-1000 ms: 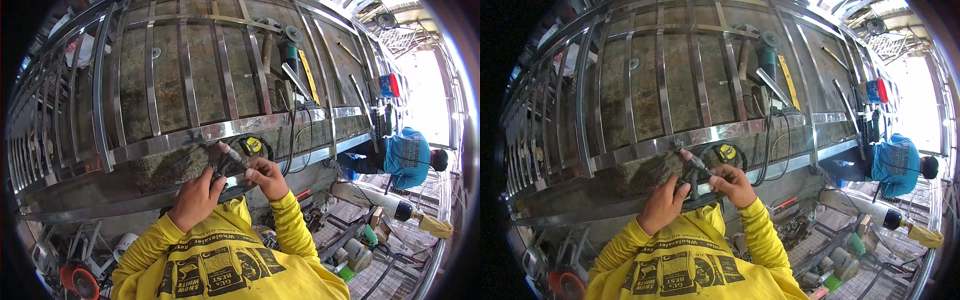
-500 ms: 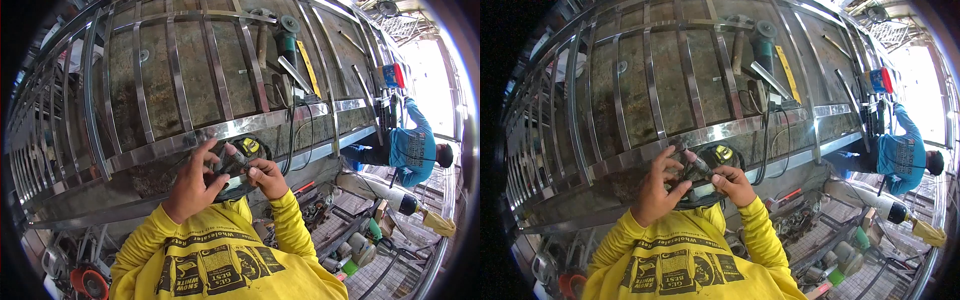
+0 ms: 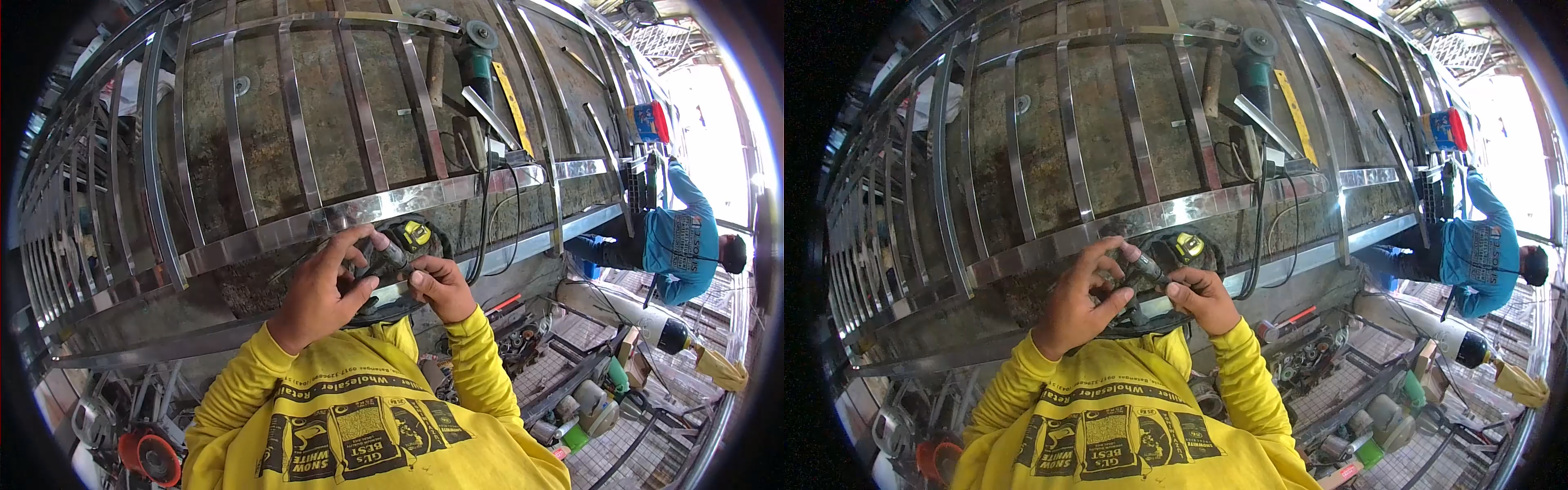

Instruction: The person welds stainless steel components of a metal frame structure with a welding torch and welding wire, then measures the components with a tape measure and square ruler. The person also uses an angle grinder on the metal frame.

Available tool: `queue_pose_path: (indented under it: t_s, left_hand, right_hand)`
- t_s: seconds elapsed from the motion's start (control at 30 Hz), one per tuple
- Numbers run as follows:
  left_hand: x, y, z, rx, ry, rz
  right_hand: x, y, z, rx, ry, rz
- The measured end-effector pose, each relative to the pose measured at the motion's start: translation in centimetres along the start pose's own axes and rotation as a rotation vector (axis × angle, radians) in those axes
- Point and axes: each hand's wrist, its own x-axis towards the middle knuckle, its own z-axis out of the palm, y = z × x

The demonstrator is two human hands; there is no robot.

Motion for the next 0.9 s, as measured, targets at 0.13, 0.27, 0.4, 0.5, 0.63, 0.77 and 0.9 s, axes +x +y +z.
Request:
queue_pose_path:
  t_s: [0.13,0.27,0.4,0.5,0.63,0.77,0.9]
  left_hand:
    - [-0.5,0.1,0.4,-0.103,0.093,-0.063]
    - [-0.5,0.0,-0.1,-0.036,-0.013,-0.080]
    - [-0.9,0.6,1.3,-0.167,0.222,-0.040]
    - [-1.9,-0.8,0.6,0.037,0.035,-0.082]
    - [-3.3,-1.4,1.2,0.229,0.013,-0.113]
    - [-3.7,0.6,1.7,0.207,0.040,-0.057]
    - [-4.0,1.1,1.7,0.181,0.026,-0.023]
  right_hand:
    - [-0.1,0.2,0.1,0.018,0.014,0.008]
    - [-0.2,-0.1,0.5,0.014,0.017,0.005]
    - [-0.3,0.2,0.3,0.058,0.014,0.005]
    - [-0.4,0.1,0.7,0.022,0.081,-0.036]
    - [-0.6,-0.1,1.9,-0.280,0.216,-0.195]
    - [-1.7,0.0,2.1,-0.367,0.267,-0.286]
    - [-2.5,-0.8,1.2,-0.156,0.131,-0.136]
